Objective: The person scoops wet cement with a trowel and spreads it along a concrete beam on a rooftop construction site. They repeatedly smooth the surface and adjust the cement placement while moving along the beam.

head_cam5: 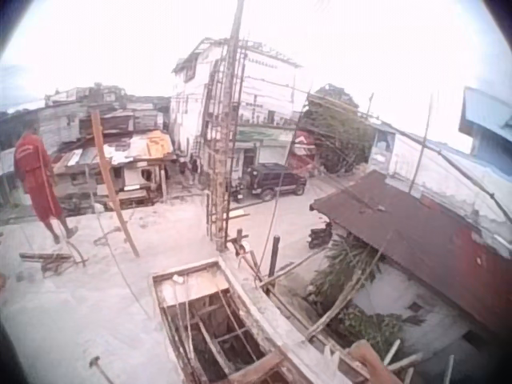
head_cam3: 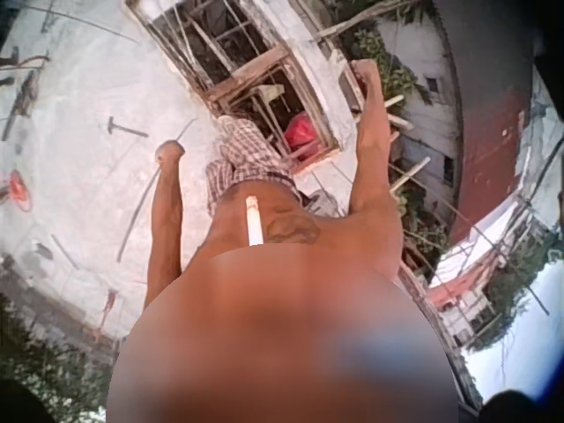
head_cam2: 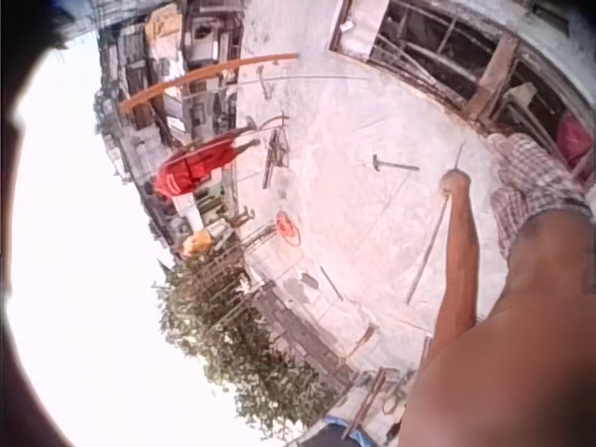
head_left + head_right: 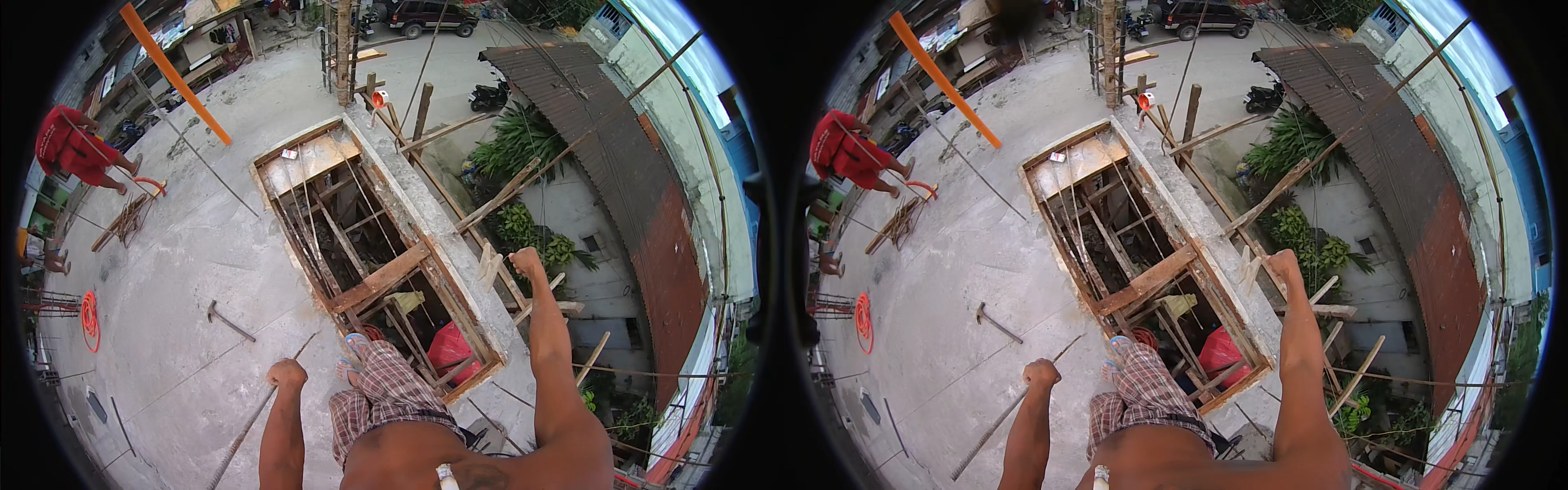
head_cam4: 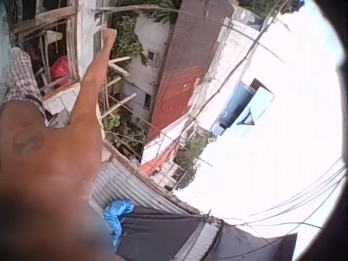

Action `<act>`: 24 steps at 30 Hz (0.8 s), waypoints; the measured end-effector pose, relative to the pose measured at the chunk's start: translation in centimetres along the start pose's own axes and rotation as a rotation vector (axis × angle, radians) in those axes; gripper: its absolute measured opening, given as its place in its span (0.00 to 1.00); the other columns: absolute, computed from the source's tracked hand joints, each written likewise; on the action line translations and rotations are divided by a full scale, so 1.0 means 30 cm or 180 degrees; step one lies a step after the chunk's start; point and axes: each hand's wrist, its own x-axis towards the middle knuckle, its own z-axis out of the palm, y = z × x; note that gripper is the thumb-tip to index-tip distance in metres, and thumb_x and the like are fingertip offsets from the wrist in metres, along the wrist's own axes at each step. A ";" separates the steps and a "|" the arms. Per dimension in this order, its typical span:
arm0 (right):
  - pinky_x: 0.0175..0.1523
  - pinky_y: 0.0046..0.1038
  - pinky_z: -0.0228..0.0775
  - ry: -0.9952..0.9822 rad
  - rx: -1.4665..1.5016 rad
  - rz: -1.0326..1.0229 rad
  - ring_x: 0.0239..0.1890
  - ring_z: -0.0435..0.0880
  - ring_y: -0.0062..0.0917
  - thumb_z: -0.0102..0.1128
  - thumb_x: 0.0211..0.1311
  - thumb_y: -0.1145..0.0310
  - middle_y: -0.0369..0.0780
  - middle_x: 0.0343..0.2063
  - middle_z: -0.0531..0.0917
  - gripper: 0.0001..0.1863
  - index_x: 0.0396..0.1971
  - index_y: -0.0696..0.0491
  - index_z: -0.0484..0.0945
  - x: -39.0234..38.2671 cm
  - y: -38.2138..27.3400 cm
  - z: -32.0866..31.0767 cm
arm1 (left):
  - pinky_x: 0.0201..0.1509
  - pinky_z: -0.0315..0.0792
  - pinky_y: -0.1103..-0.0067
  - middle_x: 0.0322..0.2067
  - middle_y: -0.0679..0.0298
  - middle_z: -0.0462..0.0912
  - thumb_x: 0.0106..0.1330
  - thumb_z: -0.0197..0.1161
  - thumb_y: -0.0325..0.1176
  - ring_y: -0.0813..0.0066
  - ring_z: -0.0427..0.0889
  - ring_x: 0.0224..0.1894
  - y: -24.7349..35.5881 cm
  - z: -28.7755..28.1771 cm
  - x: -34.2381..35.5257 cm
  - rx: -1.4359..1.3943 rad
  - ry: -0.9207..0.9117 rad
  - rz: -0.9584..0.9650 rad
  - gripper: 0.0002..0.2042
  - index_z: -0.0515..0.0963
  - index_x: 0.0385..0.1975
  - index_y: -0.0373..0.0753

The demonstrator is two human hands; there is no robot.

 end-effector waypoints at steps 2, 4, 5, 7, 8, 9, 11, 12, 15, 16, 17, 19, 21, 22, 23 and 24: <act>0.17 0.27 0.56 -0.0004 0.0341 -0.0300 0.12 0.69 0.21 0.61 0.62 0.67 0.37 0.12 0.73 0.17 0.15 0.57 0.72 -0.031 -0.039 0.004 | 0.44 0.76 0.64 0.48 0.65 0.82 0.53 0.69 0.50 0.70 0.81 0.47 -0.035 -0.060 0.134 0.0220 0.0253 -0.0040 0.22 0.80 0.47 0.50; 0.23 0.30 0.66 0.0065 0.0042 -0.0486 0.16 0.78 0.26 0.62 0.58 0.64 0.43 0.12 0.77 0.18 0.14 0.61 0.75 -0.054 -0.099 0.022 | 0.45 0.77 0.71 0.52 0.67 0.80 0.55 0.67 0.58 0.73 0.80 0.47 -0.151 -0.080 0.262 0.0829 -0.1774 -0.0003 0.27 0.79 0.48 0.45; 0.22 0.29 0.65 0.0241 -0.0032 -0.0894 0.15 0.76 0.25 0.62 0.58 0.64 0.42 0.12 0.76 0.18 0.13 0.60 0.74 -0.065 -0.136 0.034 | 0.42 0.77 0.74 0.45 0.67 0.81 0.60 0.63 0.52 0.76 0.80 0.40 -0.203 -0.048 0.292 0.0103 -0.2079 0.0404 0.21 0.78 0.45 0.42; 0.21 0.27 0.63 0.0088 0.1071 -0.0269 0.14 0.73 0.22 0.62 0.56 0.66 0.38 0.11 0.74 0.16 0.13 0.59 0.74 -0.101 -0.216 0.053 | 0.36 0.77 0.81 0.31 0.66 0.85 0.72 0.55 0.41 0.81 0.80 0.26 -0.306 0.016 0.347 -0.2146 -0.3437 0.0444 0.13 0.77 0.39 0.37; 0.20 0.28 0.61 0.0028 0.0975 -0.0233 0.15 0.71 0.20 0.62 0.55 0.66 0.35 0.12 0.73 0.15 0.14 0.58 0.74 -0.114 -0.268 0.057 | 0.34 0.77 0.81 0.29 0.66 0.84 0.71 0.56 0.38 0.81 0.80 0.27 -0.324 0.041 0.380 -0.2116 -0.3496 0.0590 0.11 0.77 0.37 0.37; 0.20 0.27 0.61 0.0112 0.1141 -0.0444 0.15 0.70 0.20 0.62 0.55 0.67 0.35 0.12 0.73 0.15 0.14 0.57 0.74 -0.134 -0.316 0.053 | 0.34 0.78 0.82 0.30 0.66 0.84 0.70 0.57 0.37 0.81 0.80 0.29 -0.342 0.057 0.418 -0.2414 -0.3668 0.0634 0.10 0.76 0.37 0.36; 0.20 0.27 0.60 0.0203 0.1259 -0.0307 0.14 0.70 0.20 0.62 0.56 0.67 0.35 0.12 0.73 0.15 0.13 0.57 0.73 -0.188 -0.402 0.061 | 0.35 0.79 0.82 0.35 0.67 0.83 0.69 0.59 0.39 0.80 0.79 0.29 -0.355 0.102 0.486 -0.2614 -0.3733 0.0825 0.11 0.77 0.37 0.36; 0.20 0.26 0.58 0.0221 0.1207 -0.0510 0.14 0.68 0.19 0.62 0.56 0.67 0.35 0.12 0.72 0.16 0.13 0.57 0.72 -0.214 -0.447 0.056 | 0.35 0.80 0.81 0.34 0.67 0.82 0.69 0.59 0.39 0.80 0.78 0.28 -0.340 0.116 0.518 -0.2609 -0.3530 0.0841 0.11 0.77 0.36 0.37; 0.20 0.25 0.57 0.0250 0.1796 -0.0596 0.14 0.67 0.19 0.61 0.57 0.68 0.34 0.12 0.72 0.15 0.14 0.57 0.71 -0.279 -0.589 0.041 | 0.38 0.80 0.81 0.30 0.68 0.80 0.70 0.57 0.40 0.79 0.77 0.26 -0.337 0.144 0.582 -0.2509 -0.3641 0.1393 0.11 0.76 0.35 0.38; 0.19 0.24 0.57 0.0353 0.1674 -0.0639 0.13 0.67 0.18 0.61 0.57 0.68 0.33 0.13 0.71 0.15 0.14 0.55 0.70 -0.298 -0.634 0.036 | 0.37 0.78 0.83 0.30 0.68 0.80 0.71 0.54 0.39 0.80 0.77 0.27 -0.341 0.155 0.582 -0.2429 -0.3616 0.1281 0.10 0.77 0.34 0.40; 0.19 0.24 0.57 0.0420 0.1565 -0.0528 0.13 0.67 0.18 0.61 0.57 0.68 0.33 0.13 0.71 0.14 0.15 0.55 0.71 -0.306 -0.682 0.025 | 0.37 0.77 0.84 0.31 0.68 0.80 0.70 0.53 0.35 0.82 0.77 0.27 -0.349 0.165 0.579 -0.2564 -0.3855 0.1377 0.09 0.78 0.37 0.39; 0.19 0.24 0.57 0.0326 0.1281 -0.0377 0.13 0.66 0.18 0.60 0.57 0.68 0.33 0.13 0.71 0.14 0.15 0.54 0.71 -0.317 -0.768 0.008 | 0.37 0.82 0.79 0.33 0.62 0.82 0.67 0.55 0.33 0.76 0.81 0.31 -0.366 0.186 0.545 -0.2682 -0.3545 0.1749 0.09 0.78 0.37 0.36; 0.19 0.24 0.57 0.0311 0.1344 -0.0519 0.14 0.66 0.17 0.59 0.58 0.69 0.33 0.13 0.70 0.13 0.16 0.53 0.71 -0.314 -0.850 0.008 | 0.37 0.82 0.79 0.35 0.61 0.82 0.67 0.54 0.32 0.75 0.82 0.34 -0.373 0.197 0.495 -0.3045 -0.3214 0.2186 0.09 0.78 0.39 0.35; 0.19 0.24 0.57 0.0210 0.1438 -0.0588 0.14 0.66 0.17 0.59 0.59 0.69 0.33 0.14 0.70 0.12 0.17 0.53 0.72 -0.311 -0.888 0.012 | 0.37 0.83 0.78 0.35 0.61 0.83 0.67 0.53 0.31 0.74 0.83 0.35 -0.389 0.195 0.474 -0.3118 -0.3044 0.2185 0.09 0.78 0.39 0.35; 0.19 0.23 0.56 0.0200 0.1521 -0.0487 0.14 0.66 0.17 0.58 0.60 0.69 0.33 0.14 0.70 0.12 0.17 0.53 0.72 -0.305 -0.929 0.019 | 0.37 0.83 0.78 0.36 0.60 0.83 0.67 0.52 0.30 0.73 0.83 0.36 -0.401 0.193 0.453 -0.3212 -0.2820 0.2264 0.09 0.78 0.40 0.35; 0.19 0.23 0.57 0.0053 0.1521 -0.0624 0.14 0.66 0.17 0.58 0.60 0.70 0.33 0.14 0.70 0.12 0.18 0.54 0.72 -0.297 -0.970 0.024 | 0.37 0.82 0.78 0.36 0.60 0.83 0.66 0.52 0.30 0.73 0.83 0.37 -0.417 0.183 0.439 -0.3230 -0.2736 0.2182 0.10 0.78 0.41 0.35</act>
